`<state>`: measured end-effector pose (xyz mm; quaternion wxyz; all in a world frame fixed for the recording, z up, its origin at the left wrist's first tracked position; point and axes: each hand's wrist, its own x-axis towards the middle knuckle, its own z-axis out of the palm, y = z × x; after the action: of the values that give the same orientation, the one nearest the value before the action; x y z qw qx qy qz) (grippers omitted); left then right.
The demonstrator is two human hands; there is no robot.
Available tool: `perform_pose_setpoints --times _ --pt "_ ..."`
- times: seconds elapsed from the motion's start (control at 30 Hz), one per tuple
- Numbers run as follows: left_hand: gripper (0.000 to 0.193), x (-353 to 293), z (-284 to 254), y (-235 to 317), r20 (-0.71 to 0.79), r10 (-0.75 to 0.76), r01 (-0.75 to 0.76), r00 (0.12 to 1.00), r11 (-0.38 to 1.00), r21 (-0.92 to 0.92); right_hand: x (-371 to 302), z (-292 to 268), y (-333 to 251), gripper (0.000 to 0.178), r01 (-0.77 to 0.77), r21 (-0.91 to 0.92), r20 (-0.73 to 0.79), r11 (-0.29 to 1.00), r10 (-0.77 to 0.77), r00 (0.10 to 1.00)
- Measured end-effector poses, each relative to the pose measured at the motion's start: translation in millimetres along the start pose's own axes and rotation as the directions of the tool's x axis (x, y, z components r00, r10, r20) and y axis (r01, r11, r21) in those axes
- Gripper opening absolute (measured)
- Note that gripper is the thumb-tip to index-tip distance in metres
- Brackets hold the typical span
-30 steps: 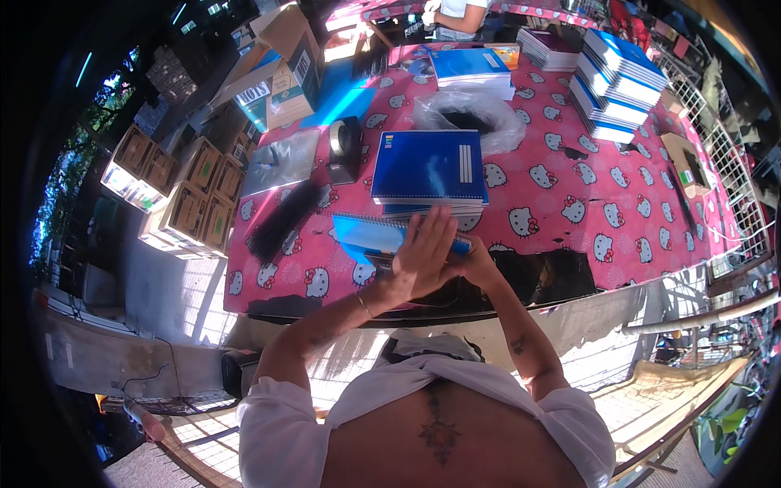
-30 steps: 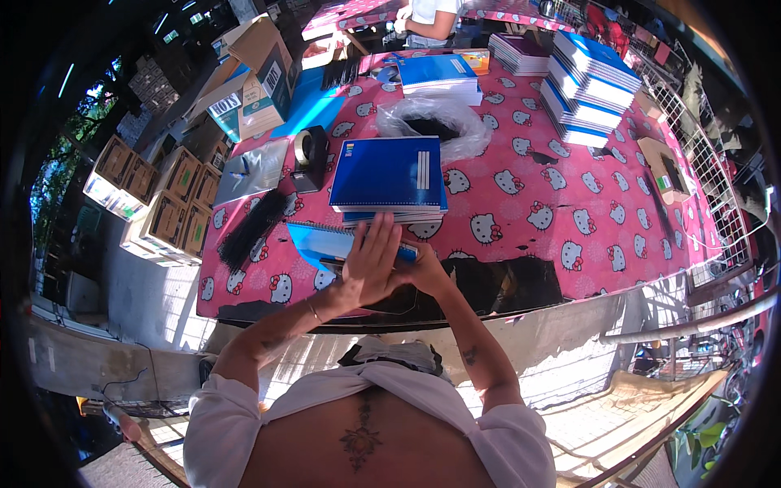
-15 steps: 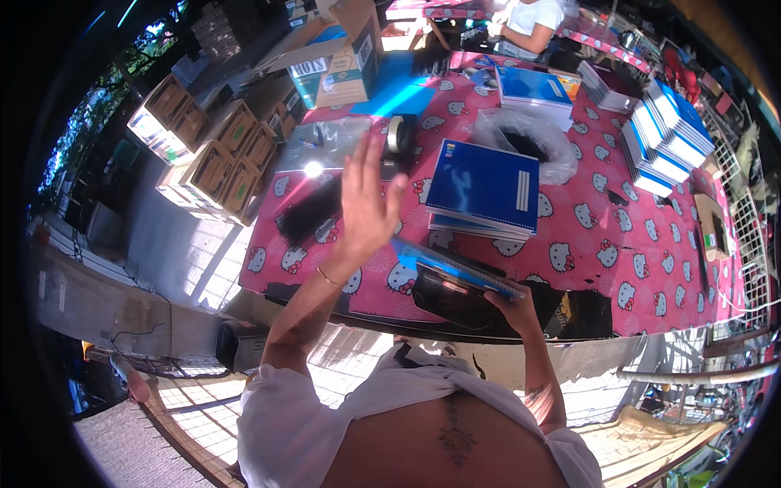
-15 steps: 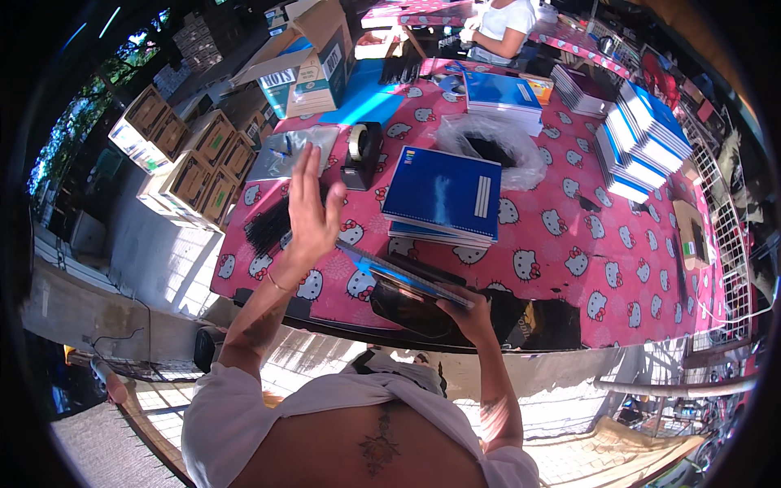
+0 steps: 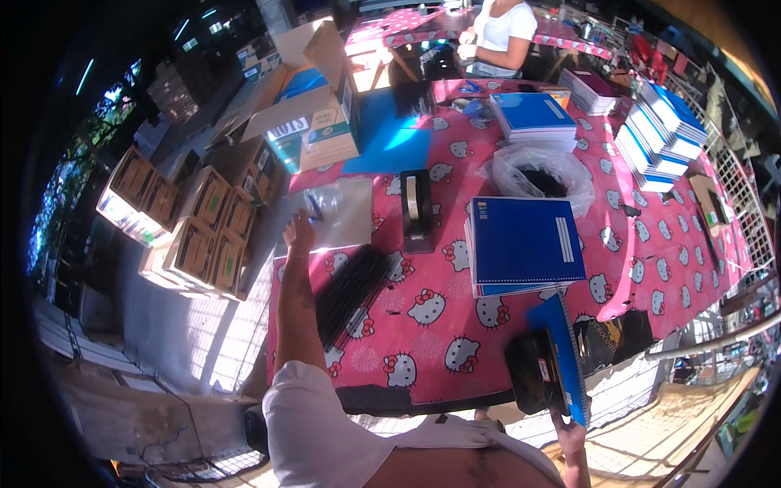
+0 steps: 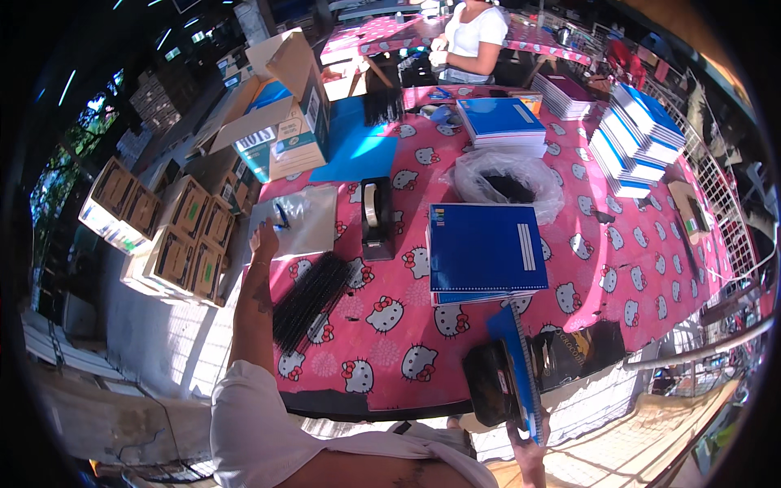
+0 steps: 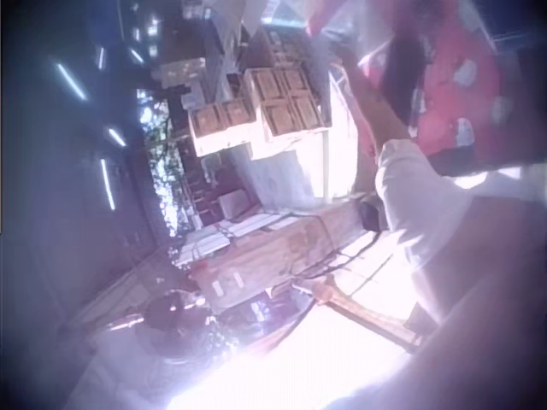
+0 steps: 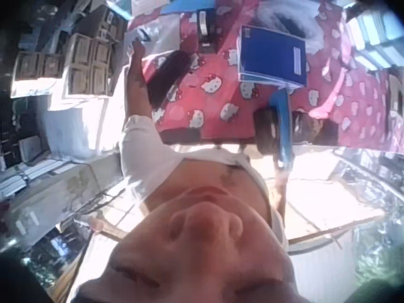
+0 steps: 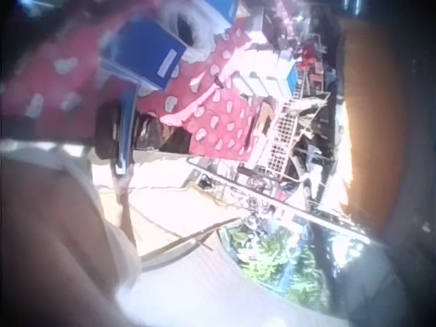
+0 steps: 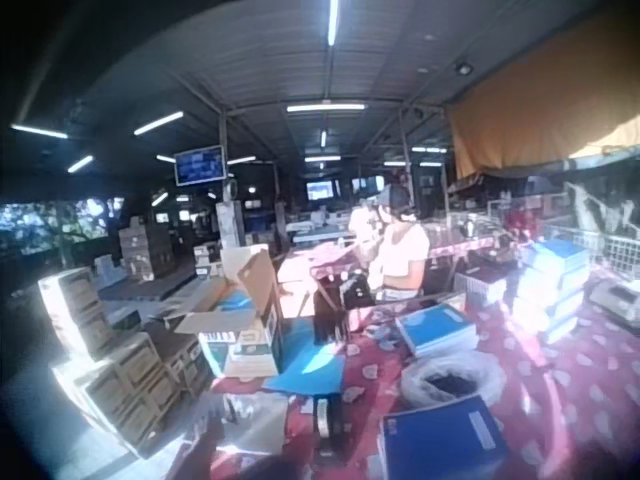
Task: The person unboxes stacks of blue, green, red, and yellow notebooks, removes their plastic film with a tool, and stacks them on a table.
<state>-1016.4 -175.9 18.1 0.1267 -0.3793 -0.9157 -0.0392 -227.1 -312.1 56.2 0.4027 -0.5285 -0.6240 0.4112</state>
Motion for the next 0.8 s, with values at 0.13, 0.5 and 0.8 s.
perform_pose_setpoints --times 0.13,0.5,0.8 --pt "0.034 21.0 12.7 10.9 0.060 -0.035 0.023 0.998 0.981 0.194 -0.8 -4.4 -42.8 0.079 0.251 -0.243 0.423 0.937 -0.131 0.897" --pt "0.022 -50.0 -58.4 54.4 -0.234 0.188 -0.261 0.954 0.905 -0.336 59.5 61.5 -34.7 0.026 0.780 -0.490 0.388 0.388 -0.705 0.594" --pt "0.039 -344.2 -140.7 128.3 0.624 0.263 0.672 0.736 -0.393 -0.628 105.5 78.6 -49.2 0.027 0.609 -0.608 0.151 0.510 -0.678 0.719"
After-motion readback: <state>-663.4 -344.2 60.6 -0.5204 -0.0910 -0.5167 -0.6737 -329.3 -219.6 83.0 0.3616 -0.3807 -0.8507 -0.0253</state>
